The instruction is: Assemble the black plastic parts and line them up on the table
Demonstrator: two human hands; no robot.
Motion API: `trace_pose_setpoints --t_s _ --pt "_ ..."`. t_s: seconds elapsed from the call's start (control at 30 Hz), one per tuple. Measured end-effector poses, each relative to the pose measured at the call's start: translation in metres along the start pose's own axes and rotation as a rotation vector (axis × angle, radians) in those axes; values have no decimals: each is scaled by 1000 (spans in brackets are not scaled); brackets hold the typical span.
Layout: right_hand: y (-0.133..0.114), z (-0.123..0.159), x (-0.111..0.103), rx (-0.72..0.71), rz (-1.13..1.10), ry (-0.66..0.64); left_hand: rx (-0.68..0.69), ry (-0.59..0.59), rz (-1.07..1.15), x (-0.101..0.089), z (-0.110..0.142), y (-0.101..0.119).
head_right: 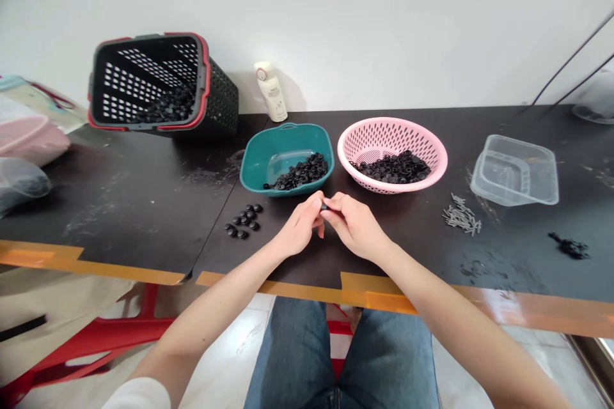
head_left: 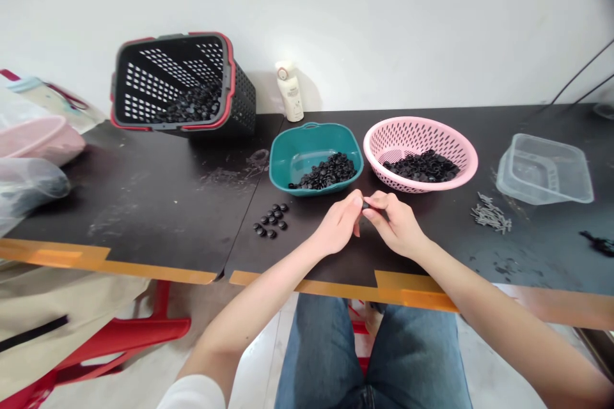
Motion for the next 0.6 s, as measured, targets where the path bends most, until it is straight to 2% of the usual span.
trace_pose_setpoints --t_s 0.17,0.27,0.43,0.6 --pt "-1 5 5 102 -170 80 214 51 -207 -1 3 12" --pt "-5 6 5 60 -207 116 335 91 -222 -1 4 18" --pt "-12 3 -2 -28 -121 101 367 66 -220 -3 6 21" --pt "-11 2 -5 -46 -57 35 451 8 -408 -9 6 29"
Point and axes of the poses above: each hand's wrist, its own z-axis away from the middle knuckle, its own x-axis out of the palm, y = z × x, the point moved 4 cm from there along -z, towards the middle knuckle, and after that the axes turned 2 degrees about y, right-handed, at the moved point
